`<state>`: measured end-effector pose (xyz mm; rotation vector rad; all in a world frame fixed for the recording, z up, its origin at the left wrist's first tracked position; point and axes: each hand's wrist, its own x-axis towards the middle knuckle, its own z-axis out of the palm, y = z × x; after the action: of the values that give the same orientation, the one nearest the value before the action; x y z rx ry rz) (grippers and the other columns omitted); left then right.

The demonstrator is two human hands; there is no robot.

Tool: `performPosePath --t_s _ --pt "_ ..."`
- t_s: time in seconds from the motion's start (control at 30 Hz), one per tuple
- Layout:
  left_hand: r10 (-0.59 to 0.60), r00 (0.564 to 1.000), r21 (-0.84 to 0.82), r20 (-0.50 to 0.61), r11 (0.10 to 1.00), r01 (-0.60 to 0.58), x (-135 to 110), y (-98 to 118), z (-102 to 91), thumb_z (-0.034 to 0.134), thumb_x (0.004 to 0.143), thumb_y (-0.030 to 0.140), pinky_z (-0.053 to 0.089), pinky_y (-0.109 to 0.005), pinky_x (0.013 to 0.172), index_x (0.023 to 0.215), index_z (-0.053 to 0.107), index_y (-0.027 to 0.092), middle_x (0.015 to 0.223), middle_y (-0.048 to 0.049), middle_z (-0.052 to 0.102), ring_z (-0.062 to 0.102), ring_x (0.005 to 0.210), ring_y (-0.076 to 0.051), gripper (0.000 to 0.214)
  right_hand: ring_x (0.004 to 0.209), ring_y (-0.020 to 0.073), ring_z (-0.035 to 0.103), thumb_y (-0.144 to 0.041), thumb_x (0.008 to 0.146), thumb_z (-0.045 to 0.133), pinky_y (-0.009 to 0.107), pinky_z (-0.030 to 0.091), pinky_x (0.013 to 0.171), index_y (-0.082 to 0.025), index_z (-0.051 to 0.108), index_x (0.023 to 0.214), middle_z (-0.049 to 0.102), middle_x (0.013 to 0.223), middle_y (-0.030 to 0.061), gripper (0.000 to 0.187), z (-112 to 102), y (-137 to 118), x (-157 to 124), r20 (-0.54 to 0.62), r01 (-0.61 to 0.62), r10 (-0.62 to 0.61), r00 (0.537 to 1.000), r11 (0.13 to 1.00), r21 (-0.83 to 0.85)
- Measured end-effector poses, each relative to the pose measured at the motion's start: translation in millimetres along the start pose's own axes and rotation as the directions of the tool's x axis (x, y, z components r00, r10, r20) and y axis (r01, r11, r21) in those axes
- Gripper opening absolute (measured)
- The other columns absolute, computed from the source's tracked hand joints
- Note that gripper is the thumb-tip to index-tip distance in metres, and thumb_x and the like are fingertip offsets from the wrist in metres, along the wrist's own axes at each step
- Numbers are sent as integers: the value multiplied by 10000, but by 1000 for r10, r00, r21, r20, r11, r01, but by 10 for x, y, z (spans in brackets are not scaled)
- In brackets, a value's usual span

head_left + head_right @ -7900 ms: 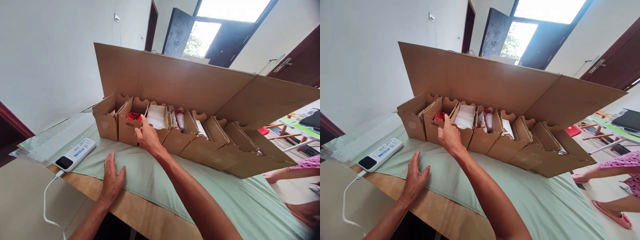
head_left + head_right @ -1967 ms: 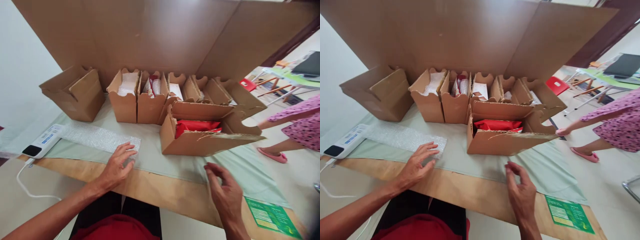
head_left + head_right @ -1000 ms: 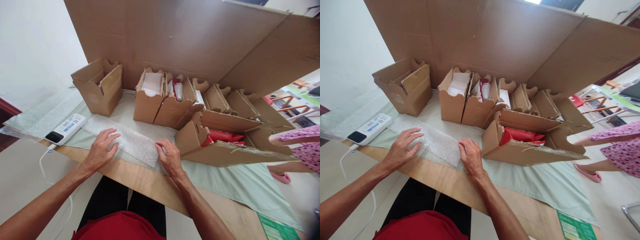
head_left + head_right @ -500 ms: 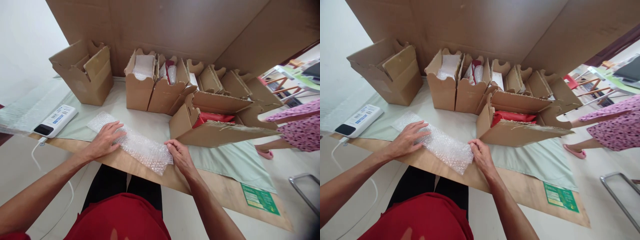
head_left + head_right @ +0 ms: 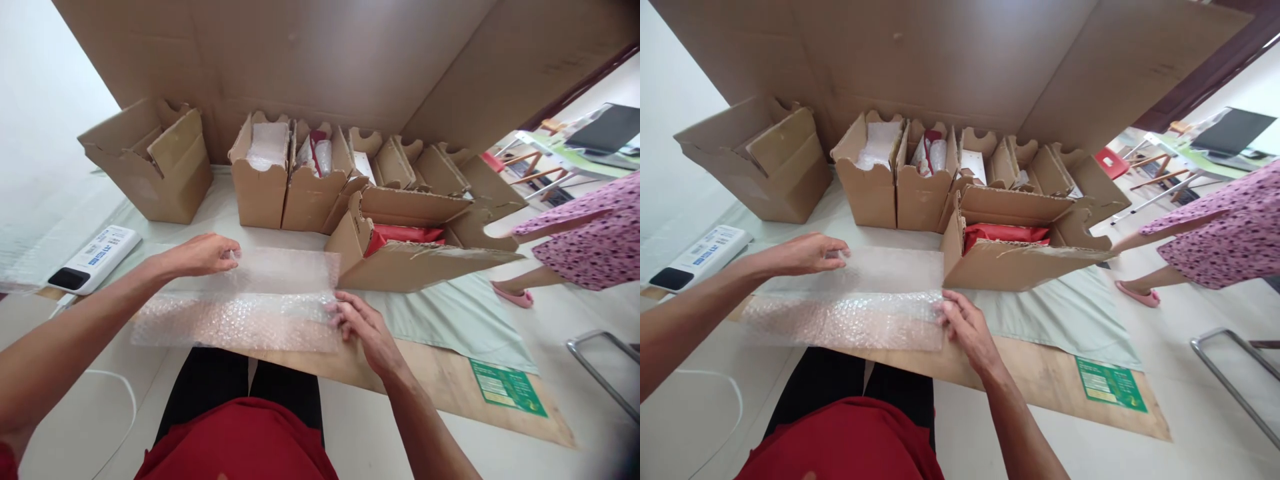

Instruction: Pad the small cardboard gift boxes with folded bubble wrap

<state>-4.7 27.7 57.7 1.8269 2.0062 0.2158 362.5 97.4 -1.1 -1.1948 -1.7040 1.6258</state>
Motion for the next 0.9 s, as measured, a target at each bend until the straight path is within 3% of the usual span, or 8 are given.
performPosePath --t_s 0.13,0.2,0.27,0.4,0.57,0.67,0.77,0.9 --pt "134 938 111 -321 988 -103 25 -27 237 617 878 243 499 -394 898 1203 662 191 1064 -91 725 661 1008 -278 332 780 207 686 -424 914 608 331 572 659 -173 606 1287 734 1039 107 450 16 35 -106 -85 165 -207 975 920 -355" --pt "244 856 206 -457 965 -165 -133 66 424 530 951 197 477 -469 1012 1249 627 169 1208 -130 686 617 1149 -291 314 846 233 695 -356 948 568 375 592 715 -179 621 1279 731 1067 112 379 52 20 -157 -84 275 -382 920 784 -556" --pt "355 808 299 -471 926 -232 -303 219 642 478 968 149 459 -511 1064 1255 622 154 1319 -162 640 569 1247 -309 320 961 259 694 -304 990 521 425 598 823 -195 649 1244 730 1103 112 304 146 -34 -146 9 407 -544 839 618 -673" --pt "453 839 354 -302 870 -343 -411 472 1057 467 954 116 393 -501 1159 1347 598 144 1484 -170 557 473 1408 -313 416 1259 291 603 -203 1006 461 491 524 1049 -172 614 1339 650 1359 145 368 526 -158 140 280 589 -617 735 378 -715" --pt "304 932 366 -198 905 -217 -446 133 1195 453 1013 489 244 -519 1238 1531 441 160 1638 -168 376 317 1529 -328 613 1463 356 417 -313 971 593 549 431 1145 -143 523 1466 471 1565 184 528 846 -64 467 444 569 -413 796 258 -781" --pt "168 947 387 -274 921 -52 -634 -284 1133 407 1003 571 217 -543 1238 1556 408 143 1658 -208 313 268 1547 -364 700 1470 374 406 -312 953 621 560 396 1174 -132 542 1452 459 1569 200 537 694 56 359 425 548 -410 807 253 -797" --pt "138 935 386 -326 923 -1 -768 -565 1108 398 998 555 238 -562 1224 1541 435 145 1656 -222 307 279 1539 -389 682 1318 351 586 -270 973 571 526 520 1057 -189 627 1326 624 1421 161 367 358 87 60 363 582 -544 756 306 -754" --pt "186 915 363 -359 931 -47 -765 -651 1152 436 984 508 257 -600 1214 1534 445 193 1655 -195 328 306 1528 -391 633 911 248 743 -189 976 569 402 613 803 -292 654 1190 764 1035 37 252 -207 -179 -359 22 488 -746 666 413 -768"
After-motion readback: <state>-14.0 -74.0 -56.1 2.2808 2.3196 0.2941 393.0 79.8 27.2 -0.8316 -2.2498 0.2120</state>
